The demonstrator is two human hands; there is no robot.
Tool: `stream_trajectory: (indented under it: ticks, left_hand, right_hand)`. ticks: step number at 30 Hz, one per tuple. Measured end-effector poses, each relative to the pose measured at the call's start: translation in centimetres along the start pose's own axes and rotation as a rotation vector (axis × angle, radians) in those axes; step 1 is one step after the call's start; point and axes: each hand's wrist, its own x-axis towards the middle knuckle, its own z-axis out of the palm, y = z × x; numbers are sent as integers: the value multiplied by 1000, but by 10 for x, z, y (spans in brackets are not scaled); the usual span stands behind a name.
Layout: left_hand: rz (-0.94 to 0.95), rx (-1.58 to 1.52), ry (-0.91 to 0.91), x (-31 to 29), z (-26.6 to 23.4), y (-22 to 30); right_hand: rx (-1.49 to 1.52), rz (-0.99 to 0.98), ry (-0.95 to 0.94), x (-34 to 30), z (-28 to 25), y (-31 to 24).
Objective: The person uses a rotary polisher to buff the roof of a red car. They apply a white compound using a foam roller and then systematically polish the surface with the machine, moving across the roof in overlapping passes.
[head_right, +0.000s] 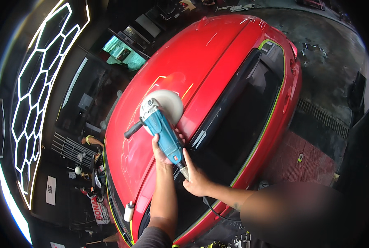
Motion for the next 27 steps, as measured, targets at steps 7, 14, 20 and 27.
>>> stream_trajectory:
  ticks: [7, 14, 20, 27]
  left_hand:
    - [-101, 18, -14, 114, 48, -15]
    - [96, -135, 83, 134, 73, -14]
    - [350, -201, 121, 49, 24, 5]
    - [572, -221, 299, -69, -27, 63]
  right_hand:
    - [181, 111, 9, 60, -96, -15]
    - [200, 333, -189, 82, -163, -96]
    - [-528, -177, -308, 79, -121, -93]
    - [-799, -238, -578, 89, -5, -126]
